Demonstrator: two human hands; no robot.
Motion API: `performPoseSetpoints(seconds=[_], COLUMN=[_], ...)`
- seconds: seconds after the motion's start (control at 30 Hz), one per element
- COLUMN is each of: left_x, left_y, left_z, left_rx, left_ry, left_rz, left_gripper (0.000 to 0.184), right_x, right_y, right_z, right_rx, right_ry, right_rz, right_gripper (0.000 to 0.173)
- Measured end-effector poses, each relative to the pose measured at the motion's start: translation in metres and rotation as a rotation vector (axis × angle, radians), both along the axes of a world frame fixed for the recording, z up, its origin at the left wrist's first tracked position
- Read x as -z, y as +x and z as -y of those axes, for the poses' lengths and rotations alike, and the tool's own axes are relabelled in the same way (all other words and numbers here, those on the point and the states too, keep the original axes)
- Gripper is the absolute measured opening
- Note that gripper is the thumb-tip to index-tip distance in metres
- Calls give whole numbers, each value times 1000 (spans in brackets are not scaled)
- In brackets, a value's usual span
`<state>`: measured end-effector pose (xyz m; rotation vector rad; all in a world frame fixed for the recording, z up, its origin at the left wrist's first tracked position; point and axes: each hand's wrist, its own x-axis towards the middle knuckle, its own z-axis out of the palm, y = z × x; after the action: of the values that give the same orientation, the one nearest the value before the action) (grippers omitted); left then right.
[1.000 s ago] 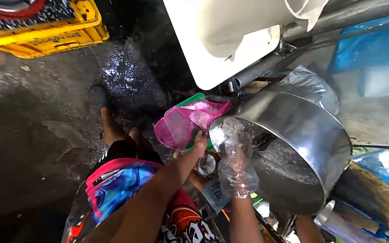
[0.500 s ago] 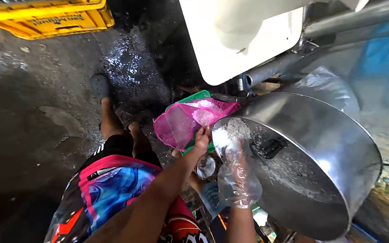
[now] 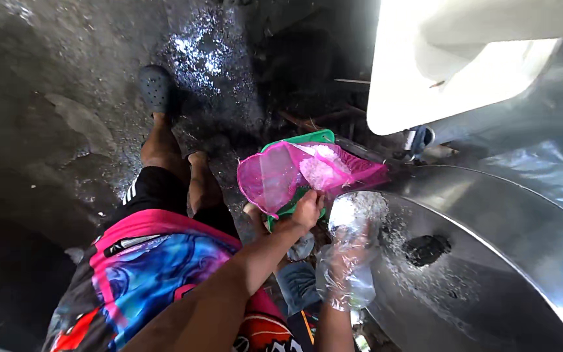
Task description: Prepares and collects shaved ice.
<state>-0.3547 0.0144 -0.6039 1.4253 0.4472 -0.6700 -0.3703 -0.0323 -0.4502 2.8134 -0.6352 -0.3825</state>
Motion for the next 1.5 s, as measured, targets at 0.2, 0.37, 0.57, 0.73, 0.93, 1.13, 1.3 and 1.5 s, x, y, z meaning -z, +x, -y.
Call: performPoseSetpoints(seconds=[0.2, 0.37, 0.57, 0.73, 0.93, 1.13, 1.3, 1.5], left_x=[16, -5, -5, 8, -1, -7, -8, -23], left_y=[10, 33, 41, 12, -10, 0, -11, -19], left_z=[-9, 5, 8, 20, 18, 4, -5, -16], left_rx=[-308, -739, -668, -444, -340, -417, -298, -208], left_ry=[-389, -738, -683, -574, -561, -498, -540, -548], left_rz=[-294, -795, -733, -544, -385, -246, -142, -177], left_gripper=[24, 18, 18, 27, 22, 15, 14, 20], right_x=[9, 8, -6, 11, 10, 4, 14, 28], right_y=[2, -1, 16, -7, -5, 32, 75, 82], right_z=[-3, -6, -32, 4, -5, -14, 2, -12], right_rx=[36, 61, 180, 40, 5, -181, -93, -53], right_ry=[-31, -7, 195, 36, 30, 191, 234, 280], right_rz=[30, 22, 29, -1, 76, -196, -638, -614], right_gripper=[70, 72, 66, 71, 63, 42, 47, 46])
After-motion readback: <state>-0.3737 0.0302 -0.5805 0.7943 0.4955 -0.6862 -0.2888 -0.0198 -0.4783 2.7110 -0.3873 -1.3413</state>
